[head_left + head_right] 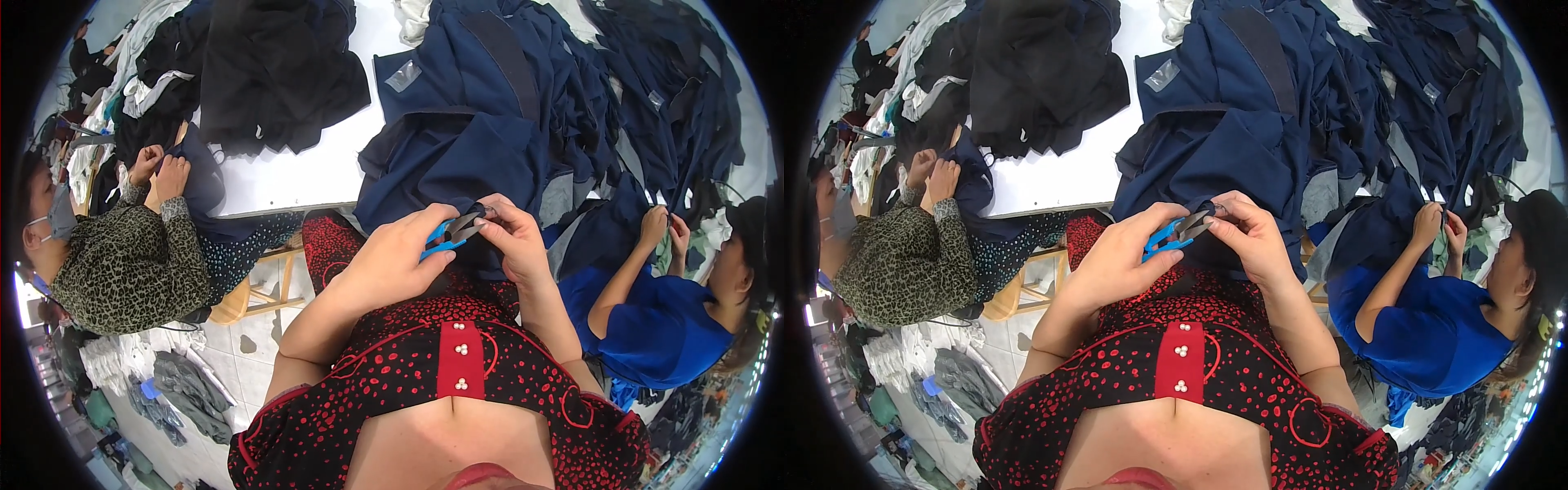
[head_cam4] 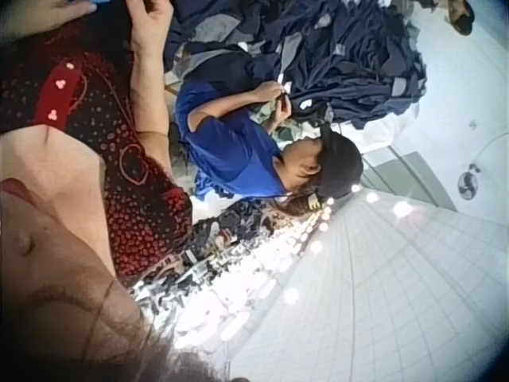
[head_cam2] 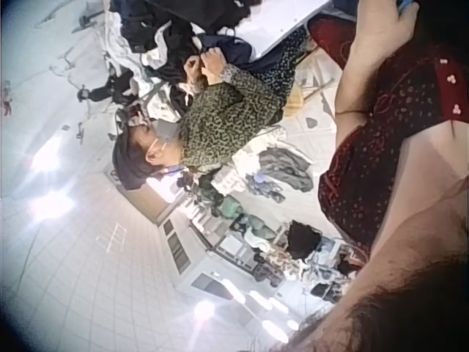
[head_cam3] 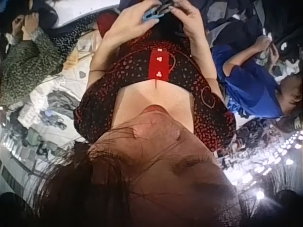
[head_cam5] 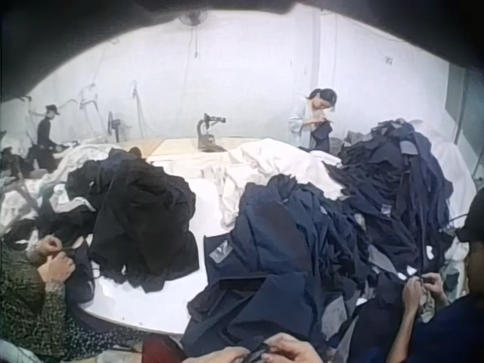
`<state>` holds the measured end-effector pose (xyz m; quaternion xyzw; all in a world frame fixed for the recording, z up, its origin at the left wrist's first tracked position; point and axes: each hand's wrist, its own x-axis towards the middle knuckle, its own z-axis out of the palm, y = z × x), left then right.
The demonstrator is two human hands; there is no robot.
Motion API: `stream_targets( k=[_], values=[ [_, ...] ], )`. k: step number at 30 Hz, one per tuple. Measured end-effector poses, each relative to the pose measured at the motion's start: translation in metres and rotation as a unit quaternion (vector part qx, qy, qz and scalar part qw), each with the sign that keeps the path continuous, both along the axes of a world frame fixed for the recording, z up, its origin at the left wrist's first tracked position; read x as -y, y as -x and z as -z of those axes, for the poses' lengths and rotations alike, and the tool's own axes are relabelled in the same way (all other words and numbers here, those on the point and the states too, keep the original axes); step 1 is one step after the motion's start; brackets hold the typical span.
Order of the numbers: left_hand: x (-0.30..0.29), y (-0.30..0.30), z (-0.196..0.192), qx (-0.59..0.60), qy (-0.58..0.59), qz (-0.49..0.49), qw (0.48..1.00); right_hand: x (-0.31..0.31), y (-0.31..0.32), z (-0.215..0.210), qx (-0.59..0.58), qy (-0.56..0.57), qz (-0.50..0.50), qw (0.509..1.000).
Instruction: Trimming excess threads and small fabric pieces from garment panels using hand-held thread snips.
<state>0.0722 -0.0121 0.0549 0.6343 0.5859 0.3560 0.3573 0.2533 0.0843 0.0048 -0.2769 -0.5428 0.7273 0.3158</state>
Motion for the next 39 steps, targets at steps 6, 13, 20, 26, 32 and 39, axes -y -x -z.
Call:
stream_targets(
  k=[6,13,20,26,32,39],
  values=[
    [0.0,0.002,-0.001,-0.01,0.0,0.008,1.0,0.001,0.0,0.001,0.012,-0.034,0.006,0.999],
    [0.001,0.001,-0.001,-0.009,-0.005,0.001,1.0,0.0,-0.001,0.002,0.027,-0.075,0.001,0.997],
    [-0.002,0.001,0.0,0.022,-0.005,0.001,1.0,0.001,0.001,0.002,0.017,-0.077,0.008,0.997],
    [-0.005,0.006,0.0,0.088,0.061,0.02,0.994,-0.002,0.002,0.003,0.022,-0.115,0.014,0.993],
    [-0.008,0.005,0.01,0.128,0.044,0.012,0.991,-0.003,0.003,0.002,0.036,-0.153,0.023,0.987],
    [-0.01,0.005,0.018,0.133,0.036,0.014,0.99,-0.003,0.003,0.001,0.047,-0.165,0.023,0.985]
  ],
)
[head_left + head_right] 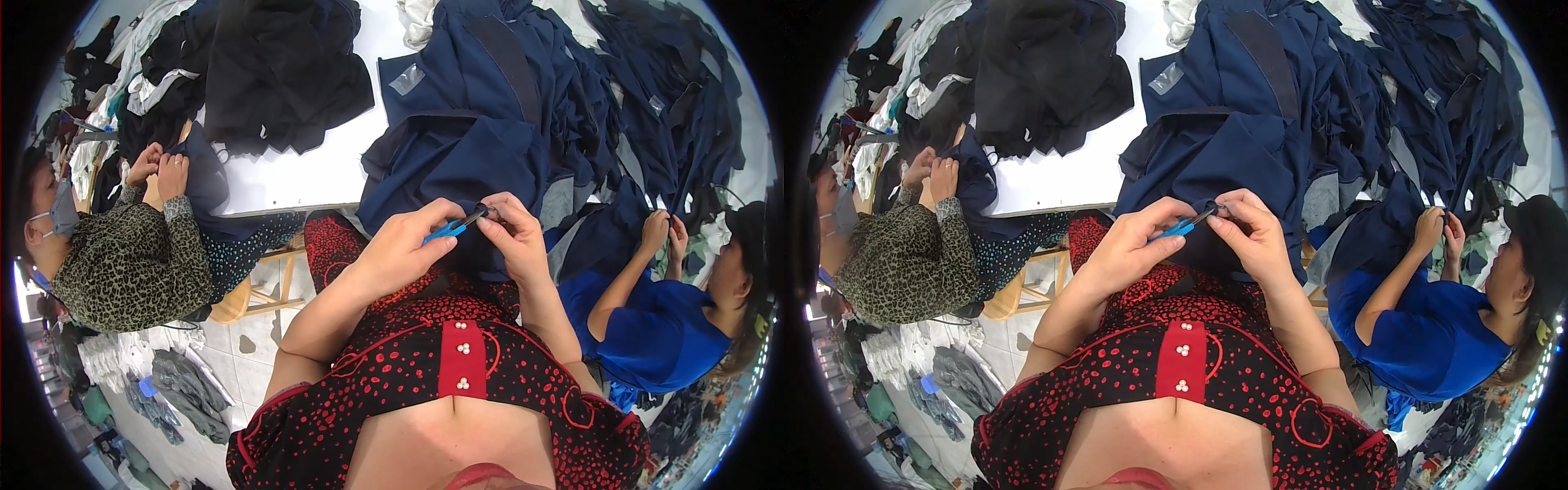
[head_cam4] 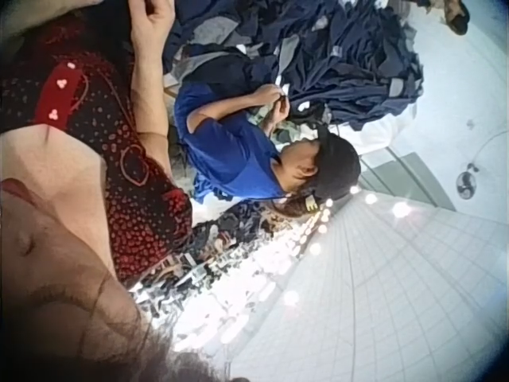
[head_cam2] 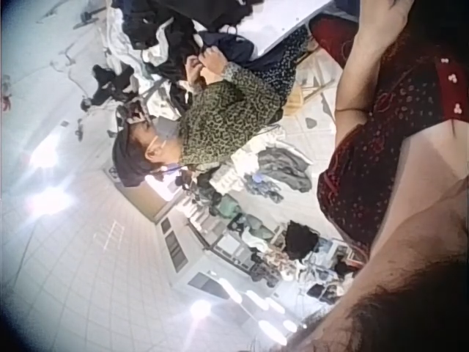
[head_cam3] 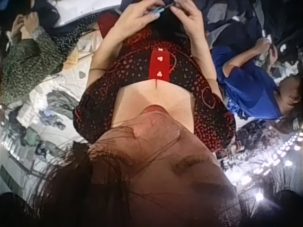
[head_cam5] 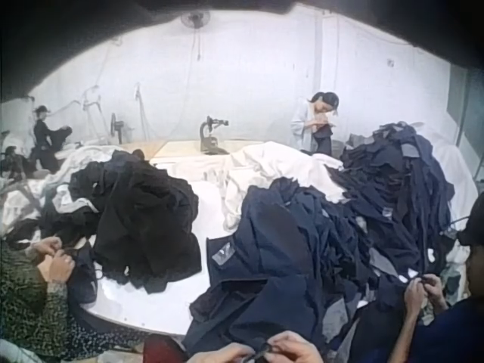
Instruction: Trimming excess threads and small fabric pieces from garment panels using hand-held thread snips.
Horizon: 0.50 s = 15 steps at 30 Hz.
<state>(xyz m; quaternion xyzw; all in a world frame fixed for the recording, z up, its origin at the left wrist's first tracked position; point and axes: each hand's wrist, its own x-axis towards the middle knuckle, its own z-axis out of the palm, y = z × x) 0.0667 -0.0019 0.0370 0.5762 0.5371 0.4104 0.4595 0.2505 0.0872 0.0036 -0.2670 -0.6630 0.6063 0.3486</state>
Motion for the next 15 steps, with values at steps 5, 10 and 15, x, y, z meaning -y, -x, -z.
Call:
stream_targets(
  k=[5,10,15],
  values=[
    [0.002,0.004,-0.008,0.027,0.043,0.015,0.999,0.001,-0.001,0.001,-0.013,0.032,0.003,0.999],
    [-0.004,0.011,-0.012,-0.037,-0.009,-0.044,0.998,-0.001,-0.003,0.003,-0.013,0.034,-0.014,0.999],
    [-0.018,-0.006,0.015,-0.031,-0.053,-0.056,0.997,0.002,-0.003,0.003,0.056,0.056,-0.064,0.995]
  ],
)
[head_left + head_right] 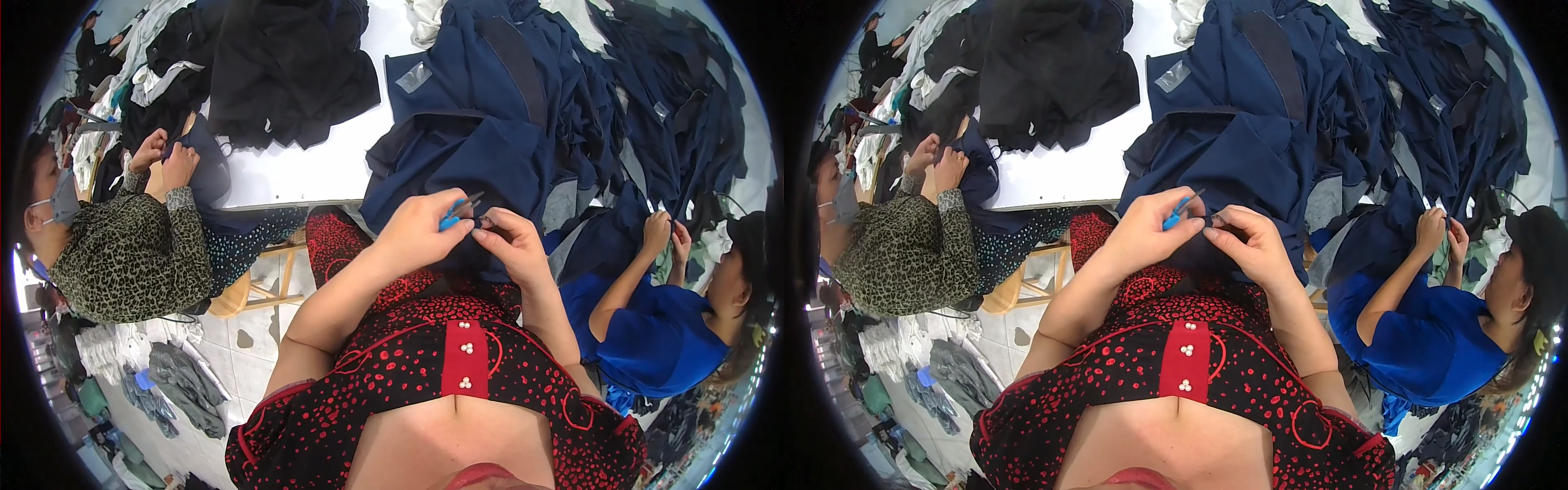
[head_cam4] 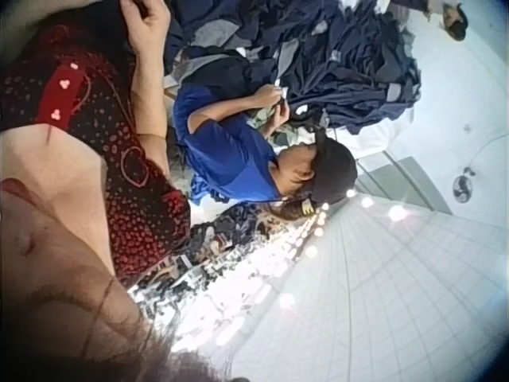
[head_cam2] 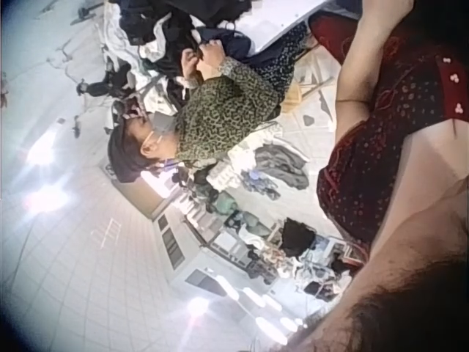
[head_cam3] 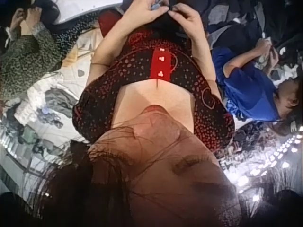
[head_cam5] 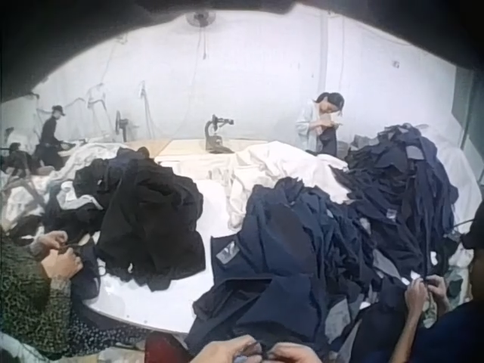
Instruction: Trimming excess threads and small fabric pieces from garment panels using hand-held thread snips.
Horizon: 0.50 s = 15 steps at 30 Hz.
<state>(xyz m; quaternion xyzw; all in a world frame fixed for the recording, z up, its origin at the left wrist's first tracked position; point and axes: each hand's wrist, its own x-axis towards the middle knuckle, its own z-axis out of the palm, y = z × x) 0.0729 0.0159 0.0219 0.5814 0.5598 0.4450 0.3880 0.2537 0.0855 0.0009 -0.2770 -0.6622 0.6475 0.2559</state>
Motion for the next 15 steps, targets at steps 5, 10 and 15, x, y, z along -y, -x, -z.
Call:
stream_targets(
  k=[5,10,15],
  values=[
    [0.008,-0.009,-0.001,-0.109,-0.064,0.01,0.992,-0.003,-0.002,-0.001,0.012,-0.032,-0.013,0.999],
    [-0.001,-0.001,0.016,-0.088,-0.088,-0.025,0.992,-0.002,-0.001,0.001,0.041,0.016,-0.021,0.999],
    [-0.004,0.001,0.013,-0.056,-0.054,-0.023,0.997,-0.003,-0.004,0.005,-0.015,0.053,-0.047,0.997]
  ],
)
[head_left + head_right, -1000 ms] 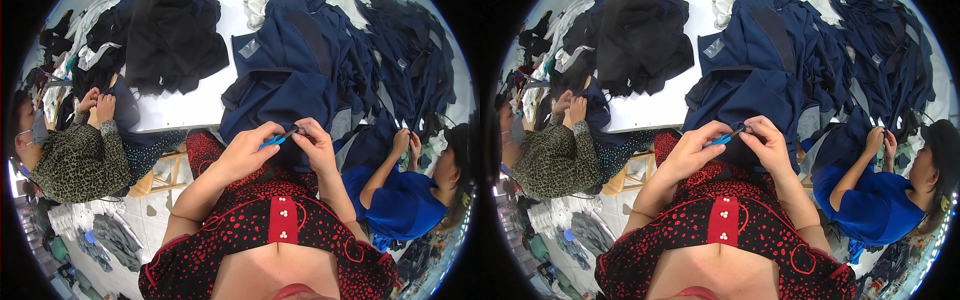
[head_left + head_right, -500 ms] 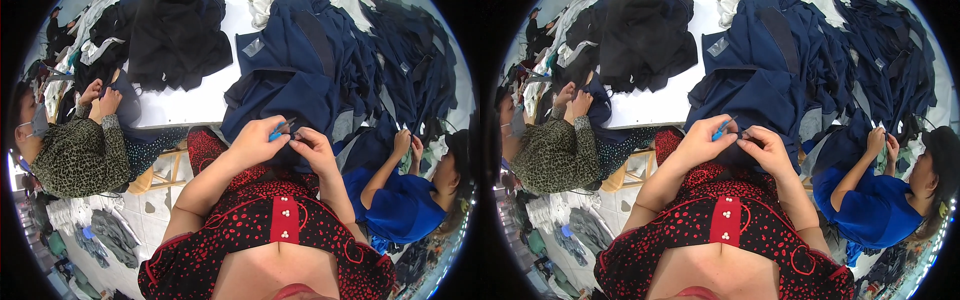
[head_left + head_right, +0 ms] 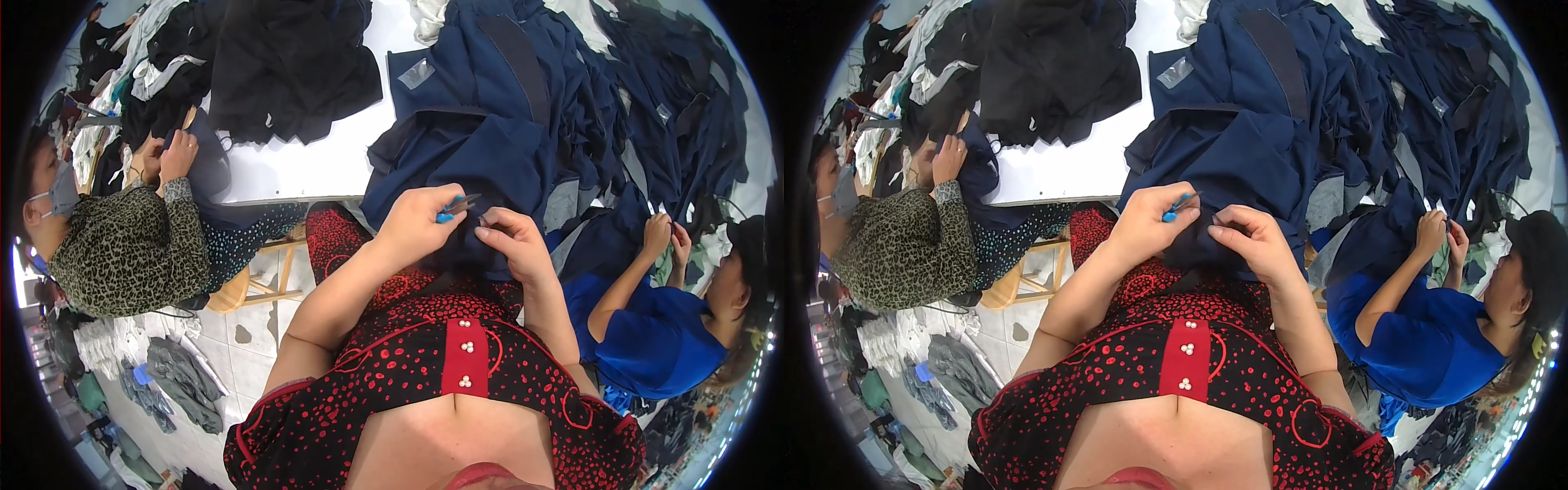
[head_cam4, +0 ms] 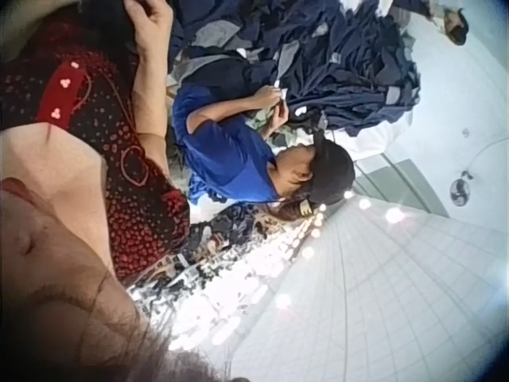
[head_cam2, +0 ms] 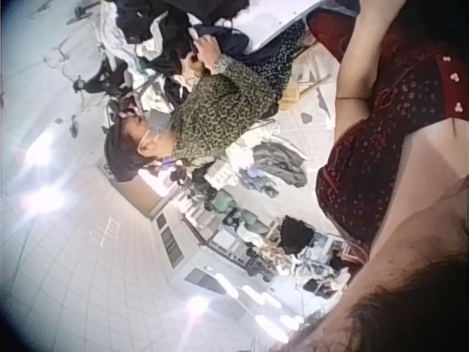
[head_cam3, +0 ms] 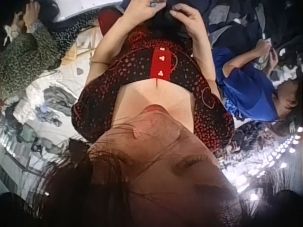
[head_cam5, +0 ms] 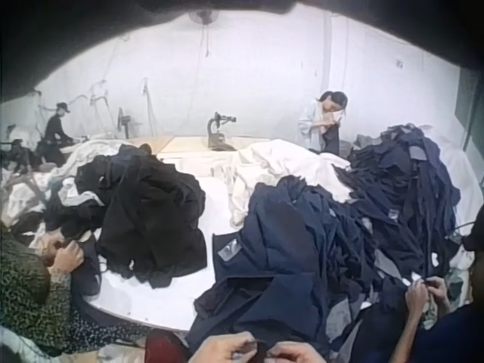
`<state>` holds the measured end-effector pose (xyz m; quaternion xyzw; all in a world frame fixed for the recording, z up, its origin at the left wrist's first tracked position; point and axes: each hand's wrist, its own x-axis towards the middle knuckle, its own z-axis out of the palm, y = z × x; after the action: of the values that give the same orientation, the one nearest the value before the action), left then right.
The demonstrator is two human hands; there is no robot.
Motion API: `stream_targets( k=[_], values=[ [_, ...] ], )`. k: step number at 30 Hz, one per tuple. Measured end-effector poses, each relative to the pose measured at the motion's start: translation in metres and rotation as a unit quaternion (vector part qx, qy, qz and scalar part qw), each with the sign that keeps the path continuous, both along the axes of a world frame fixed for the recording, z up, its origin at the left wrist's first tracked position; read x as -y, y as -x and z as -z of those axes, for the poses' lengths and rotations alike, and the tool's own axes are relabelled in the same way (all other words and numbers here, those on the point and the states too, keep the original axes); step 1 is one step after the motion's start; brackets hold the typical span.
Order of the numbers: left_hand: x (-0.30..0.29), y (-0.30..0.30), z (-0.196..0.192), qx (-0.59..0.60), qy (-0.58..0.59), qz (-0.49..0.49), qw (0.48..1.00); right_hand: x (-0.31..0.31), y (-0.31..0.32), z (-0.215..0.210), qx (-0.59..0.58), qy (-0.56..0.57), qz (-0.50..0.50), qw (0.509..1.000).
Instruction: Trimming excess threads and small fabric pieces from garment panels using hand-held thread snips.
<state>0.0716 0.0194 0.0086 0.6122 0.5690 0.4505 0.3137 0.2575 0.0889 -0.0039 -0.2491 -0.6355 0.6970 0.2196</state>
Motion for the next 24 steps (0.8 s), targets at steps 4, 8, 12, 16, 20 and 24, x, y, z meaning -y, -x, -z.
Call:
stream_targets(
  k=[4,8,12,16,20,24],
  values=[
    [0.005,0.0,-0.009,0.047,0.05,0.018,0.997,0.0,-0.003,0.001,-0.028,0.113,0.008,0.993],
    [0.009,0.004,-0.022,0.046,0.081,-0.011,0.996,0.002,-0.005,0.003,-0.063,0.139,0.068,0.986],
    [0.027,0.003,-0.043,0.004,0.087,0.037,0.995,0.004,-0.003,0.0,-0.082,0.16,0.135,0.974],
    [0.03,-0.004,-0.043,-0.029,0.081,0.052,0.995,0.004,0.0,-0.002,-0.108,0.156,0.12,0.974],
    [0.03,-0.004,-0.045,-0.045,0.086,0.042,0.994,0.004,0.001,-0.004,-0.106,0.095,0.121,0.982],
    [0.029,-0.005,-0.044,-0.045,0.079,0.039,0.995,0.004,0.001,-0.004,-0.118,0.072,0.112,0.984]
  ],
)
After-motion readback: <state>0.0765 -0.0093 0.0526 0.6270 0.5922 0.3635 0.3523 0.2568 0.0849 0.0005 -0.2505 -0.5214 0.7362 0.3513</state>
